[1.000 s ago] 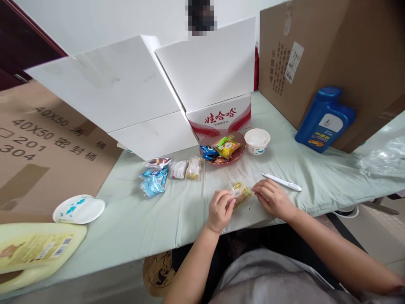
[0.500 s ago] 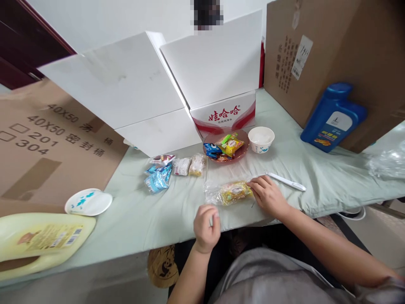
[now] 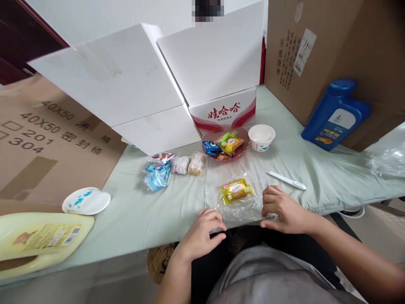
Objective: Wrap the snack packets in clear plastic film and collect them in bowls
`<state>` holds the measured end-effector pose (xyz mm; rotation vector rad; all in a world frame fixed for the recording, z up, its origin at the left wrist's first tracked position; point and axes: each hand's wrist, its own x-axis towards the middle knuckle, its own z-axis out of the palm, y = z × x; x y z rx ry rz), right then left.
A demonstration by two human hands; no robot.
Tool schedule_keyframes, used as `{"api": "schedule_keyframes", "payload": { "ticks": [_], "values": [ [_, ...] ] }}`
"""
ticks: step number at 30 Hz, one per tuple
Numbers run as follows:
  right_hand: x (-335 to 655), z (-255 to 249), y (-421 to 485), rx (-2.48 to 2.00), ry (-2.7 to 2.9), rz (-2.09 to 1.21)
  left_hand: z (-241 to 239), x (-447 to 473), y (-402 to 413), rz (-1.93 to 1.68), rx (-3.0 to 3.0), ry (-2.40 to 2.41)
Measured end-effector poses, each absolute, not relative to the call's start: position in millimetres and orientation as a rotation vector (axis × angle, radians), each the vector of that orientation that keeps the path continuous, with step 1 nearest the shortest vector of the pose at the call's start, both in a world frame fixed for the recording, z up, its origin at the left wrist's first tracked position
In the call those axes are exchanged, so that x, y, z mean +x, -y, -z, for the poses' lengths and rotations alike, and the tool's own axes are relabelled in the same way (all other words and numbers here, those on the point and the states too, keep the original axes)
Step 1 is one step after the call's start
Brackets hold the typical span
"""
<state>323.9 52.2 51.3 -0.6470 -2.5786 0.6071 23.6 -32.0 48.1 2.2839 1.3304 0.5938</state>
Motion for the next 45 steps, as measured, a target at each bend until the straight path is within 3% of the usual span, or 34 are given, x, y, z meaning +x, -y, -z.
{"api": "schedule_keyframes", "payload": {
  "ticks": [4,9,16,24,32,39,42,45],
  "values": [
    [312,-60,-57,-0.608,2.486,-0.694,-61,32,22,-0.805,2.046,-1.312],
    [274,-35,-85,-0.760,2.470,-0.467,-22,48,-13,-1.168,2.065,-1.734],
    [268,-7,-100,-0.835,2.536,-0.426,26,49,-18,-1.158,2.140,-1.838],
    [258,-51,-147,-0.754,2.151,-0.138,23,49,-19,-1.094,2.194,-1.850],
    [229,-44,-207,-1.083,2.393,0.092,21,48,-19,-1.078,2.219,-1.844],
    [246,-53,-173,-0.979,2.404,-0.106,19,47,-17,-1.125,2.199,-1.781],
    [266,-58,-142,-0.624,2.527,-0.602,17,47,-15,-1.242,2.142,-1.728],
    [291,-55,-115,-0.370,2.728,-1.068,11,44,-12,-1.079,2.192,-1.695]
  ]
}}
